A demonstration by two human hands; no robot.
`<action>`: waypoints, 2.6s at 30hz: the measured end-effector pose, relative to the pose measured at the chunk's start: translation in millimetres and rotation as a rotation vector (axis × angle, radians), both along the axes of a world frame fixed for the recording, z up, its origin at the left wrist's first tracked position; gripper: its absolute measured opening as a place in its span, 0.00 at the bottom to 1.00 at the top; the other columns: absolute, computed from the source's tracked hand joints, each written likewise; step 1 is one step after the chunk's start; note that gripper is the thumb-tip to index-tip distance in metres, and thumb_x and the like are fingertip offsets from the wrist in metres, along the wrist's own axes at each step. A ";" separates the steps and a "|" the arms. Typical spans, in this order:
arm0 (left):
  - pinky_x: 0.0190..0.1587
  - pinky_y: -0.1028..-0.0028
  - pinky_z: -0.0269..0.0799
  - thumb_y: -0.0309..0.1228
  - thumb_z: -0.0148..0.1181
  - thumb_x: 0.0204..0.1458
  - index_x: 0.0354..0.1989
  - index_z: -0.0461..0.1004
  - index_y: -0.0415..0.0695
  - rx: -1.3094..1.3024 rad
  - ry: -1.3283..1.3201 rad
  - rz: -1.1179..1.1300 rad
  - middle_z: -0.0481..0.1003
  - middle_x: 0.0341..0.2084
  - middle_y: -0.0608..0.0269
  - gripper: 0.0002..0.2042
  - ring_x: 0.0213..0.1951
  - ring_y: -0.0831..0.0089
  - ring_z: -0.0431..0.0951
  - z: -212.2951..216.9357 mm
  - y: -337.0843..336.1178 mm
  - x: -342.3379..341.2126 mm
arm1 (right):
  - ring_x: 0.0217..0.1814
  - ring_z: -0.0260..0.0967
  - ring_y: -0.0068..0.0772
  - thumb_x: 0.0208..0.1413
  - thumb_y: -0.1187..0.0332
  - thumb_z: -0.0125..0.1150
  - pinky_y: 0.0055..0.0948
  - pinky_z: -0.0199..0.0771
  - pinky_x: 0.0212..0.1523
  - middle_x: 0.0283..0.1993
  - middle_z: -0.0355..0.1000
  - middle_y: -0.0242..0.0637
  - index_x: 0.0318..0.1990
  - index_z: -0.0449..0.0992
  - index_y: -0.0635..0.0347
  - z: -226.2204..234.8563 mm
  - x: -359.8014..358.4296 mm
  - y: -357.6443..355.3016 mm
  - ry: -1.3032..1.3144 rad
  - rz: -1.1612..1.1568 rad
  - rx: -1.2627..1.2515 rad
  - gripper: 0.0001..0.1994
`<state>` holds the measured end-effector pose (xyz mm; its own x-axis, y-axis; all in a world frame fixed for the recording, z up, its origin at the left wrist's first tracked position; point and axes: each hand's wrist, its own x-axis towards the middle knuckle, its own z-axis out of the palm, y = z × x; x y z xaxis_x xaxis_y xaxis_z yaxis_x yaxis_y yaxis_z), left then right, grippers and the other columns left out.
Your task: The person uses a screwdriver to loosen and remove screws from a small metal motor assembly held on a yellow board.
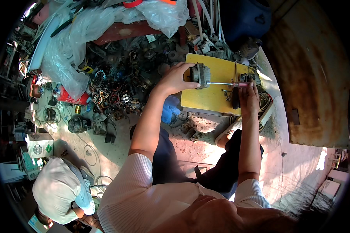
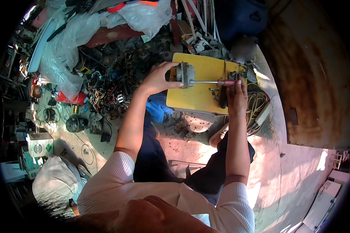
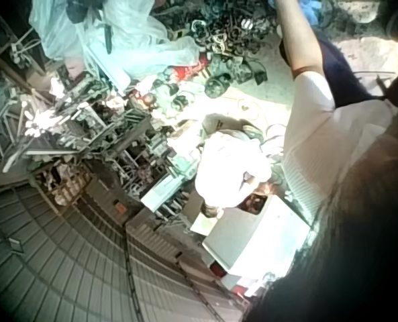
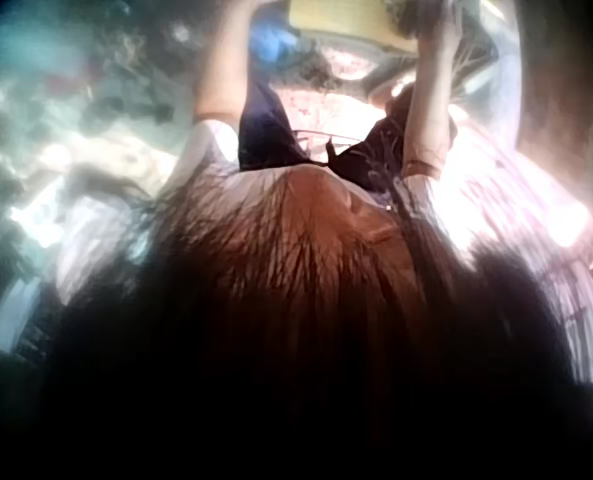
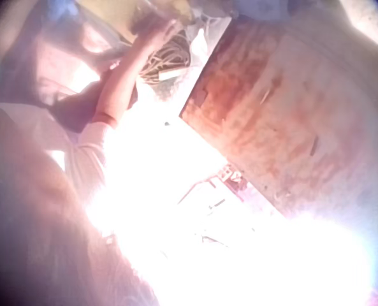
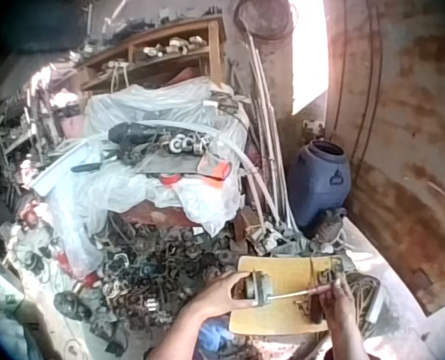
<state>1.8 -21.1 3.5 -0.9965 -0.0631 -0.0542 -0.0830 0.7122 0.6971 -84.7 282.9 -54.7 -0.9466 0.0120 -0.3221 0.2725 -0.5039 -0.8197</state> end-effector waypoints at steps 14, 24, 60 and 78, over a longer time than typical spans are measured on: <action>0.64 0.63 0.64 0.50 0.75 0.40 0.66 0.66 0.46 -0.072 0.042 0.002 0.68 0.62 0.52 0.43 0.63 0.56 0.68 -1.7 1.1 -0.3 | 0.56 0.72 0.29 0.70 0.62 0.53 0.29 0.74 0.57 0.54 0.73 0.31 0.64 0.68 0.53 -12.8 -2.4 3.9 0.064 0.032 -0.075 0.18; 0.69 0.60 0.56 0.49 0.75 0.40 0.67 0.65 0.48 -0.008 -0.009 -0.009 0.65 0.65 0.55 0.43 0.66 0.51 0.63 -2.0 -0.9 -1.7 | 0.57 0.72 0.29 0.69 0.61 0.54 0.31 0.74 0.57 0.53 0.73 0.32 0.64 0.68 0.54 -9.8 -2.0 2.1 0.052 -0.015 -0.069 0.18; 0.72 0.40 0.33 0.54 0.71 0.42 0.68 0.65 0.53 -0.162 0.033 -0.037 0.66 0.65 0.57 0.43 0.69 0.58 0.59 -8.3 -3.5 0.5 | 0.53 0.74 0.30 0.69 0.65 0.55 0.33 0.79 0.57 0.51 0.75 0.37 0.57 0.70 0.61 -35.7 -12.6 13.8 -0.010 -0.026 -0.407 0.14; 0.73 0.39 0.31 0.54 0.71 0.42 0.66 0.67 0.53 -0.214 0.067 -0.042 0.67 0.63 0.56 0.41 0.69 0.57 0.59 -7.3 -3.2 1.4 | 0.54 0.73 0.29 0.68 0.67 0.55 0.30 0.78 0.54 0.52 0.73 0.34 0.60 0.69 0.57 -10.3 0.7 -0.6 0.074 -0.020 -0.192 0.16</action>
<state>3.2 -24.3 -3.8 -0.9995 -0.0246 0.0220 -0.0091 0.8463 0.5327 -84.1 282.3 -65.0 -0.9681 -0.0234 -0.2496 0.2030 -0.6576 -0.7255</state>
